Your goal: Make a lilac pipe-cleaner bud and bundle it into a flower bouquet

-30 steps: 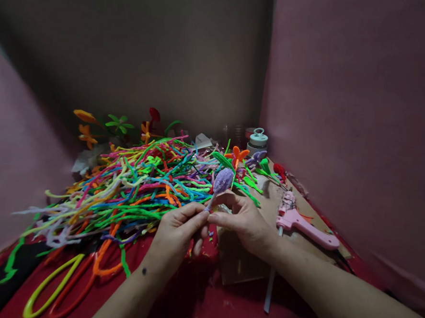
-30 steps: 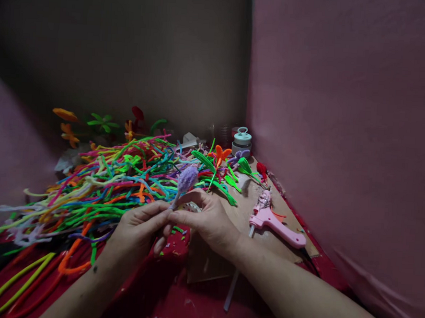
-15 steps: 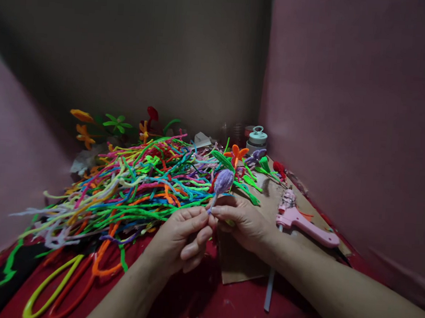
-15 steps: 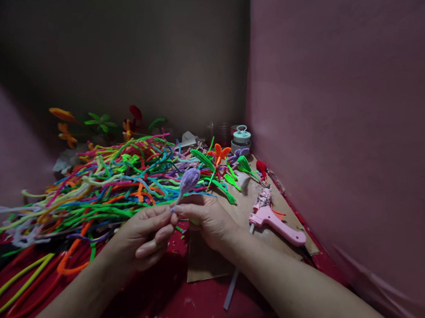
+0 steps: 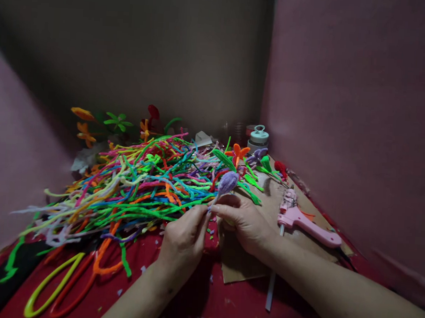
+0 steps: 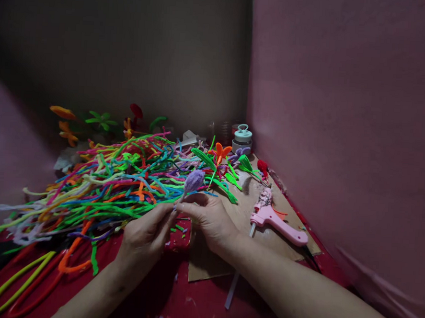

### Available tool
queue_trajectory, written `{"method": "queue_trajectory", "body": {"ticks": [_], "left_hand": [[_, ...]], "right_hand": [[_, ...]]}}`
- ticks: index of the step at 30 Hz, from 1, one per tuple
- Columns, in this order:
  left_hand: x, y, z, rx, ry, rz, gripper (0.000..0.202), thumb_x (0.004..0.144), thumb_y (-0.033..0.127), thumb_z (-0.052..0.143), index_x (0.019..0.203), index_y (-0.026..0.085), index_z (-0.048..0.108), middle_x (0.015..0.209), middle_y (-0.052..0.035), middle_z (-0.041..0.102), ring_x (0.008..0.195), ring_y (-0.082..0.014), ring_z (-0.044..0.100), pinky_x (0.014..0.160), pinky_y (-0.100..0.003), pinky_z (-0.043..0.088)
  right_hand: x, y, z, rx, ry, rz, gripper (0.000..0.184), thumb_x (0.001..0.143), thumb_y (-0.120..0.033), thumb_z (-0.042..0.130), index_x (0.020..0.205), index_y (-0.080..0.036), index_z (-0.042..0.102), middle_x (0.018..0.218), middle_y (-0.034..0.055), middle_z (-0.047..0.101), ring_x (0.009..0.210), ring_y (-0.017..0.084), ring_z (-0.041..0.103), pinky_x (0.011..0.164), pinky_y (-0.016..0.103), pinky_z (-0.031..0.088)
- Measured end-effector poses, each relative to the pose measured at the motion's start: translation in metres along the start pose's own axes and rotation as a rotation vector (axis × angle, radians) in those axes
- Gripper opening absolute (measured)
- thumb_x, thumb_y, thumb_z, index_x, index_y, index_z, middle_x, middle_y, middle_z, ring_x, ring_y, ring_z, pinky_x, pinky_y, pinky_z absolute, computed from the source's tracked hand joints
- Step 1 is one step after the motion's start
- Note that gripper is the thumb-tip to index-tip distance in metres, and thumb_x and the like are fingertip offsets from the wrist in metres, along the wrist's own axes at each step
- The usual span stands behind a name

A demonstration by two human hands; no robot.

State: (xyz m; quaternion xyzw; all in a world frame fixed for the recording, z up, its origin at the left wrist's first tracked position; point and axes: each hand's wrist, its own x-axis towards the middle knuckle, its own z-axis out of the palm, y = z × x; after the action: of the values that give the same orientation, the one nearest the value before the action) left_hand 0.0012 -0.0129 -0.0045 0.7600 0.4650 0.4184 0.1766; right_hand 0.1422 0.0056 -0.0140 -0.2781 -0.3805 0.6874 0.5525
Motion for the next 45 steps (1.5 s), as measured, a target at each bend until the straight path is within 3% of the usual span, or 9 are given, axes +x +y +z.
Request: {"method": "queue_trajectory", "body": {"ticks": [5, 10, 21, 25, 29, 31, 33, 38, 45], "left_hand": [[0.004, 0.010, -0.004, -0.237, -0.037, -0.262, 0.014, 0.081, 0.026, 0.052, 0.073, 0.017, 0.060, 0.051, 0.0058, 0.046, 0.042, -0.0064, 0.039, 0.042, -0.017, 0.033], [0.008, 0.018, -0.009, -0.603, -0.162, -0.520, 0.019, 0.079, 0.032, 0.057, 0.069, 0.016, 0.054, 0.048, 0.0067, 0.048, 0.032, -0.0033, 0.038, 0.033, -0.015, 0.029], [0.011, 0.007, -0.015, -1.163, -0.468, -0.713, 0.013, 0.079, 0.029, 0.056, 0.075, 0.017, 0.055, 0.046, 0.0086, 0.043, 0.025, 0.0009, 0.016, 0.022, -0.011, 0.025], [0.011, 0.010, -0.013, -0.948, -0.456, -0.632, 0.018, 0.082, 0.033, 0.050, 0.075, 0.018, 0.054, 0.047, 0.0085, 0.042, 0.025, -0.0008, 0.019, 0.024, -0.014, 0.024], [0.006, 0.006, -0.005, -0.215, -0.158, -0.173, 0.011, 0.081, 0.027, 0.052, 0.079, 0.017, 0.057, 0.061, 0.0006, 0.056, 0.051, -0.0102, 0.053, 0.048, -0.020, 0.043], [0.003, -0.001, -0.003, 0.023, -0.062, 0.068, 0.010, 0.081, 0.021, 0.050, 0.085, 0.018, 0.059, 0.075, -0.0036, 0.062, 0.068, -0.0142, 0.059, 0.062, -0.023, 0.045], [0.001, -0.005, -0.003, 0.100, -0.036, 0.140, 0.012, 0.082, 0.019, 0.047, 0.083, 0.018, 0.059, 0.072, -0.0025, 0.061, 0.065, -0.0127, 0.057, 0.062, -0.022, 0.044], [0.005, 0.005, -0.009, -0.129, -0.075, -0.176, 0.015, 0.083, 0.027, 0.048, 0.076, 0.018, 0.057, 0.051, 0.0063, 0.042, 0.040, -0.0058, 0.038, 0.039, -0.017, 0.032], [0.012, 0.017, -0.013, -0.815, -0.253, -0.606, 0.017, 0.079, 0.032, 0.056, 0.071, 0.017, 0.052, 0.046, 0.0081, 0.045, 0.026, -0.0018, 0.029, 0.026, -0.014, 0.028]], "right_hand": [[-0.003, -0.001, 0.000, -0.097, -0.065, -0.045, 0.011, 0.066, -0.022, 0.071, 0.074, -0.016, 0.066, 0.066, -0.0039, 0.057, 0.053, 0.006, 0.045, 0.048, 0.020, 0.031], [-0.003, -0.006, 0.002, -0.088, -0.101, -0.045, 0.009, 0.066, -0.021, 0.070, 0.071, -0.015, 0.066, 0.065, -0.0035, 0.058, 0.056, 0.008, 0.048, 0.053, 0.021, 0.035], [0.004, -0.003, -0.006, 0.024, -0.220, 0.039, 0.014, 0.068, -0.016, 0.069, 0.082, -0.015, 0.070, 0.064, -0.0013, 0.063, 0.056, 0.008, 0.052, 0.055, 0.021, 0.036], [0.003, -0.002, -0.005, 0.029, -0.186, -0.013, 0.010, 0.067, -0.015, 0.068, 0.077, -0.014, 0.069, 0.063, -0.0015, 0.062, 0.057, 0.008, 0.052, 0.055, 0.021, 0.036], [0.003, -0.001, -0.002, 0.040, -0.045, -0.024, 0.007, 0.062, -0.017, 0.071, 0.067, -0.015, 0.067, 0.063, -0.0028, 0.060, 0.056, 0.008, 0.050, 0.056, 0.022, 0.037], [0.002, -0.001, 0.000, 0.011, -0.010, -0.034, 0.008, 0.062, -0.018, 0.072, 0.067, -0.015, 0.068, 0.061, -0.0033, 0.059, 0.056, 0.008, 0.049, 0.057, 0.023, 0.039], [0.001, -0.002, 0.002, -0.040, -0.023, -0.044, 0.008, 0.063, -0.021, 0.072, 0.069, -0.016, 0.069, 0.062, -0.0028, 0.060, 0.058, 0.009, 0.050, 0.061, 0.024, 0.040], [-0.002, -0.005, 0.003, -0.152, -0.128, -0.099, 0.016, 0.065, -0.023, 0.072, 0.080, -0.020, 0.069, 0.078, -0.0016, 0.063, 0.075, 0.012, 0.055, 0.077, 0.028, 0.040], [0.001, -0.003, -0.003, -0.029, -0.187, -0.020, 0.011, 0.070, -0.020, 0.066, 0.080, -0.016, 0.068, 0.071, -0.0004, 0.062, 0.063, 0.011, 0.054, 0.063, 0.026, 0.040]]}}
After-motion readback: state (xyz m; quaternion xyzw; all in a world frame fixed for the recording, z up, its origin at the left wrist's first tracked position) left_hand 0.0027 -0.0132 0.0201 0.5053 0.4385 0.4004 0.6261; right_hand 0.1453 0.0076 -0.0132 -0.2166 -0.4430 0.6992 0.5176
